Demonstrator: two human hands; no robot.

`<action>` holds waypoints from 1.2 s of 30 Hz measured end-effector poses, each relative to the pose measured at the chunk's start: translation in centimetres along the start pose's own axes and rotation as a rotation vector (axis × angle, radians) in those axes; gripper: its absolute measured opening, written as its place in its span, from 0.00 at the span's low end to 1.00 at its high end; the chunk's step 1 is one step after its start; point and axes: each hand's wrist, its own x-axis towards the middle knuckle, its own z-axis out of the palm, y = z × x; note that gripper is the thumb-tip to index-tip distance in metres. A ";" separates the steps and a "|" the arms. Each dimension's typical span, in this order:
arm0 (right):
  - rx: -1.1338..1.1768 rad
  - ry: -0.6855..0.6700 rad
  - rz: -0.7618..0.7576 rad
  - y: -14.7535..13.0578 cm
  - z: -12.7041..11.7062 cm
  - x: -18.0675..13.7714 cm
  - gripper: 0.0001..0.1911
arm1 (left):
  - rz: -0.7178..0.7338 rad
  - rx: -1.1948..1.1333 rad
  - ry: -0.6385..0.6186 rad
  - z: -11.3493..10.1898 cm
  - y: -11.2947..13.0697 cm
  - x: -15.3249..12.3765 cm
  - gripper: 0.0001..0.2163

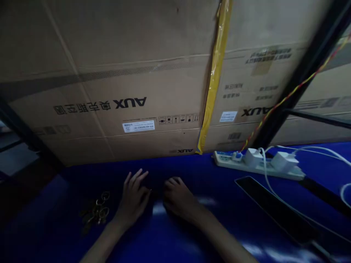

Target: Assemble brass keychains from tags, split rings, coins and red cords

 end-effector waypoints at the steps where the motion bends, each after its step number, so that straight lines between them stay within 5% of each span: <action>1: -0.018 0.006 -0.009 0.1 0.2 0.1 0.07 | 0.000 -0.002 0.002 0.0 0.0 0.0 0.07; 13: 0.369 0.256 0.171 -0.9 0.4 1.0 0.09 | -0.002 0.005 -0.017 -0.1 0.4 0.0 0.07; 18: 0.348 0.285 0.189 -1.5 1.2 1.8 0.08 | -0.004 -0.016 0.005 0.1 0.5 -0.1 0.07; 30: 0.323 0.279 0.200 0.4 0.7 0.8 0.10 | -0.052 -0.059 0.012 0.0 0.5 0.0 0.07; 36: 0.261 0.074 0.170 2.2 -0.6 -2.7 0.08 | -0.046 -0.055 0.008 0.4 0.5 -0.1 0.06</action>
